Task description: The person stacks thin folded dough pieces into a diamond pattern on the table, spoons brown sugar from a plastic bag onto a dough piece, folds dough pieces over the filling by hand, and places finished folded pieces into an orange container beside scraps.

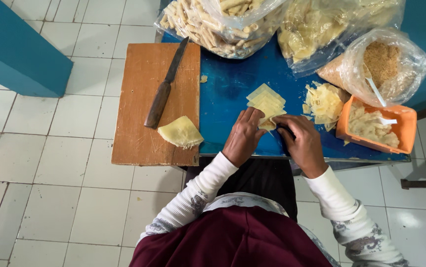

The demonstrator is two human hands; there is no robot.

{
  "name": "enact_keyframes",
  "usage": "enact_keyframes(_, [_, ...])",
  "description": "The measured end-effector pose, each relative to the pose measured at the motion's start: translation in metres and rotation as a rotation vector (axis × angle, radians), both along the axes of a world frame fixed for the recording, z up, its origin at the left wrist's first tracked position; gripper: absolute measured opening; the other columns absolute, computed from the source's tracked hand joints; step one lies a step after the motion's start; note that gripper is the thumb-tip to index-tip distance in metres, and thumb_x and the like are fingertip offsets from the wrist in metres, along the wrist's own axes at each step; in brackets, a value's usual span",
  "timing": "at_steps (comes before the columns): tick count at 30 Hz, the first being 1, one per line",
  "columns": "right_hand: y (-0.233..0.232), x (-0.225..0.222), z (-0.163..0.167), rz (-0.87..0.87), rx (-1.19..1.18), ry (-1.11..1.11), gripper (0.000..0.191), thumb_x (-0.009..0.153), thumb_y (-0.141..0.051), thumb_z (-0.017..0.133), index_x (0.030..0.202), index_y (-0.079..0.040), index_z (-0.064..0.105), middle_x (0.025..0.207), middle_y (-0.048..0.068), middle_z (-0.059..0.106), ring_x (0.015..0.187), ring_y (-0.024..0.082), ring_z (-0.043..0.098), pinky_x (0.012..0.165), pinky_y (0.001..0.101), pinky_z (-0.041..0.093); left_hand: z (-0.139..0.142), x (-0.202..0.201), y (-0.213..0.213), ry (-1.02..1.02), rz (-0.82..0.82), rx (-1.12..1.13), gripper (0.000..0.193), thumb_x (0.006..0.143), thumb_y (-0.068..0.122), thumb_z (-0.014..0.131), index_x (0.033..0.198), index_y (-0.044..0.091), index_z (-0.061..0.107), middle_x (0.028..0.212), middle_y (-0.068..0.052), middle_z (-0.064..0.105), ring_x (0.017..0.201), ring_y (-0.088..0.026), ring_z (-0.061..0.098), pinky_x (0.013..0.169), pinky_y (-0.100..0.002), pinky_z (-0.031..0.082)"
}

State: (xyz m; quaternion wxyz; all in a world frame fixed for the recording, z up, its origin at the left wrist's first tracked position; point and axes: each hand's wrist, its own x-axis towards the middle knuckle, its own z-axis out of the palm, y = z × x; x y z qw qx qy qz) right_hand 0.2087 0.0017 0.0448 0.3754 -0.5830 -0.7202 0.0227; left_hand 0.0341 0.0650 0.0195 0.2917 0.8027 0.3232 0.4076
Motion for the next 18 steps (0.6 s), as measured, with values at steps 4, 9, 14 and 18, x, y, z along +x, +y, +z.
enact_keyframes(4, [0.007, 0.004, -0.006, 0.031, 0.081, -0.142, 0.017, 0.092, -0.006, 0.074, 0.109, -0.007, 0.074, 0.108, 0.005, 0.075, 0.101, 0.025, 0.069, 0.088, 0.0401, 0.052, 0.0, 0.0, 0.001, 0.012, -0.002, 0.053, 0.044, 0.078, 0.002, 0.08, 0.114, 0.0, 0.057, 0.111, -0.016, 0.058, 0.102, -0.037, 0.058, 0.086, -0.045, 0.049])
enact_keyframes(9, [0.016, 0.011, -0.012, 0.036, 0.057, -0.126, 0.012, 0.094, -0.007, 0.073, 0.105, -0.008, 0.074, 0.105, 0.005, 0.074, 0.097, 0.025, 0.068, 0.086, 0.0387, 0.052, 0.0, 0.001, 0.001, 0.011, -0.005, 0.095, 0.041, 0.076, 0.003, 0.081, 0.111, -0.001, 0.059, 0.111, -0.016, 0.057, 0.103, -0.037, 0.057, 0.089, -0.044, 0.049])
enact_keyframes(14, [0.026, 0.015, -0.012, 0.01, -0.087, -0.021, 0.006, 0.098, -0.007, 0.071, 0.103, -0.007, 0.073, 0.095, 0.009, 0.069, 0.089, 0.029, 0.064, 0.078, 0.0397, 0.049, -0.002, 0.004, 0.002, 0.045, 0.047, 0.111, 0.022, 0.086, 0.004, 0.073, 0.105, -0.001, 0.062, 0.106, -0.015, 0.057, 0.101, -0.035, 0.058, 0.087, -0.043, 0.05])
enact_keyframes(18, [0.034, 0.014, -0.011, 0.013, -0.051, -0.028, 0.009, 0.094, -0.008, 0.073, 0.103, -0.006, 0.073, 0.092, 0.01, 0.066, 0.089, 0.031, 0.062, 0.077, 0.041, 0.05, -0.004, 0.009, 0.012, 0.098, 0.134, 0.196, 0.006, 0.089, 0.001, 0.067, 0.093, 0.002, 0.062, 0.096, -0.013, 0.059, 0.094, -0.033, 0.057, 0.083, -0.043, 0.051])
